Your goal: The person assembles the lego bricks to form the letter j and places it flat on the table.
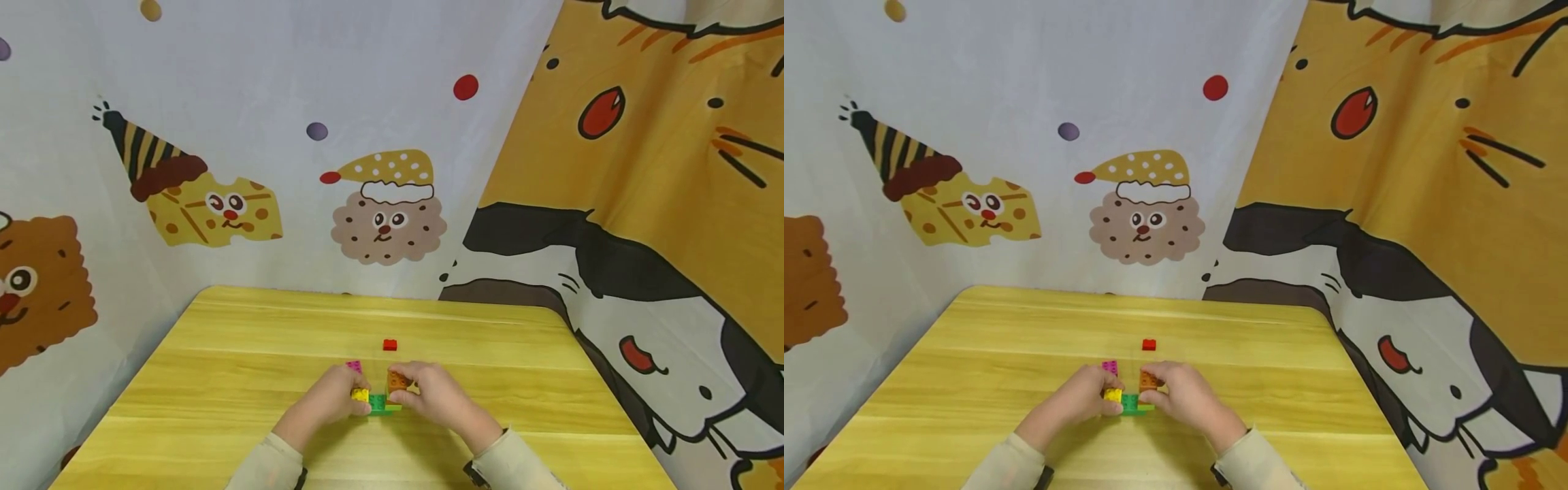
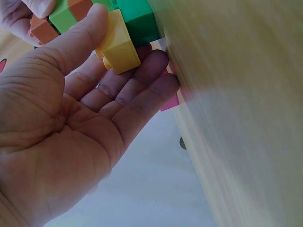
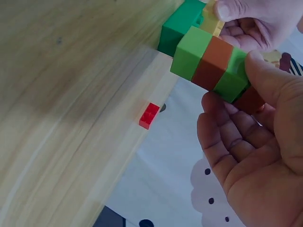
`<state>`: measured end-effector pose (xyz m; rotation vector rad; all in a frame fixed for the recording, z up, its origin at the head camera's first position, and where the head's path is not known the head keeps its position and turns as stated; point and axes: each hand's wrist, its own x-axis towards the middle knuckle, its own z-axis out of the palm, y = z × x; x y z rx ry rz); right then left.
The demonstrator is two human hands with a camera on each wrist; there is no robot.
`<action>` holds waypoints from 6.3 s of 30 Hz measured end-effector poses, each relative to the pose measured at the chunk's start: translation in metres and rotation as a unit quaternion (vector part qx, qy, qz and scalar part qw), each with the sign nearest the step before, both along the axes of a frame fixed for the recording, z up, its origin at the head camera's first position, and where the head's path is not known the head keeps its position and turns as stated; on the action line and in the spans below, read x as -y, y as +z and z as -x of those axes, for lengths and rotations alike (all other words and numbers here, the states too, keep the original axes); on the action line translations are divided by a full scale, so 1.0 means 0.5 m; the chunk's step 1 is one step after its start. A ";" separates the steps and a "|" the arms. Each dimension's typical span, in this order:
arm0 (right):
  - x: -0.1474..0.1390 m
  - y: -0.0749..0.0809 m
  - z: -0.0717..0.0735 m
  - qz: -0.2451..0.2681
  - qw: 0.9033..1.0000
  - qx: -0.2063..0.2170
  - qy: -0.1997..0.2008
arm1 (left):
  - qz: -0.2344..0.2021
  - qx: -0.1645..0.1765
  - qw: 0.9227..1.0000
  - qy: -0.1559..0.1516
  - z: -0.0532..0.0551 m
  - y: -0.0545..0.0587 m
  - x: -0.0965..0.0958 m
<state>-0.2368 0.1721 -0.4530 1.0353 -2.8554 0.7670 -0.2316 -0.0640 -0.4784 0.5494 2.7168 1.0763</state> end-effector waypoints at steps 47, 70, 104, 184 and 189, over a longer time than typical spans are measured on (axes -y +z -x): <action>0.015 -0.052 -0.005 0.347 0.829 0.425 -0.108 | 0.002 0.007 1.000 0.003 0.003 0.000 -0.001; 0.014 -0.057 -0.004 0.355 0.823 0.431 -0.100 | 0.002 0.006 1.000 -0.003 0.006 -0.004 0.001; 0.017 -0.049 0.002 0.369 0.801 0.459 -0.110 | 0.008 0.001 1.000 -0.008 0.005 0.003 0.003; 0.065 -0.072 0.194 0.065 0.953 0.264 0.135 | 0.011 -0.006 0.999 -0.031 0.013 -0.005 0.007; 0.060 -0.074 0.192 0.065 0.957 0.262 0.110 | 0.013 -0.010 0.999 -0.032 0.014 -0.004 0.008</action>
